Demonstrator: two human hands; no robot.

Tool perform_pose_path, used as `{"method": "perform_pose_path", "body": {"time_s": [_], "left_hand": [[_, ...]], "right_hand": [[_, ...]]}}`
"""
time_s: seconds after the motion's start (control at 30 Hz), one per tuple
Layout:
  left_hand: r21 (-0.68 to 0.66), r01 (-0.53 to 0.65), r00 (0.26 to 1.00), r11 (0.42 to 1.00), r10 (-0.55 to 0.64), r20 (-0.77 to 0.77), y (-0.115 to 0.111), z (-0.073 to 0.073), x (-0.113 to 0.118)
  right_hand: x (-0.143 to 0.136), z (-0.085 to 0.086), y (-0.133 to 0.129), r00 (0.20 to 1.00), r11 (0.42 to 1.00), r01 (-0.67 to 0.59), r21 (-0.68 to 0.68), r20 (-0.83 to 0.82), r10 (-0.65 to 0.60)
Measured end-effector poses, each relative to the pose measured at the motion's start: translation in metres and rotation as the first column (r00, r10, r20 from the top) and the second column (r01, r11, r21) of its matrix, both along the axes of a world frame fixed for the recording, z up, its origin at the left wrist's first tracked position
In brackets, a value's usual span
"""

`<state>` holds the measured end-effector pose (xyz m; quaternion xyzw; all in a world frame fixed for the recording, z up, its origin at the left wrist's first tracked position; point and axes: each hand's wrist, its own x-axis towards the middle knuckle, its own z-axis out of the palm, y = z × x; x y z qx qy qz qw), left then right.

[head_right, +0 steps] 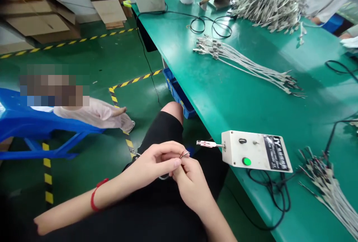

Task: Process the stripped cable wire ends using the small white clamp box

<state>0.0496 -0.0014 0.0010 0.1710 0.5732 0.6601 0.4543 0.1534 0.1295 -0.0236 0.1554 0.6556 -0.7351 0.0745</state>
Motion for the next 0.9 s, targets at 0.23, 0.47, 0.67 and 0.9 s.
{"method": "perform_pose_path", "body": {"time_s": [0.23,0.47,0.67,0.9], "left_hand": [[-0.038,-0.171,0.985,0.985,0.17,-0.013,0.005,-0.012,-0.011],[-0.111,-0.114,0.984,0.987,0.127,0.128,0.005,-0.015,-0.013],[-0.047,-0.122,0.978,0.991,0.128,0.165,0.009,-0.016,-0.013],[-0.02,-0.14,0.974,0.99,0.141,0.178,0.011,-0.016,-0.016]], "right_hand": [[-0.002,0.013,0.007,0.991,0.969,0.077,0.234,0.086,-0.1],[-0.005,0.024,0.008,0.874,0.774,0.477,0.418,-0.133,-0.467],[-0.02,0.021,0.002,0.852,0.818,0.514,0.258,-0.046,-0.521],[-0.013,0.006,0.003,0.807,0.803,0.59,0.08,-0.039,-0.589]]}}
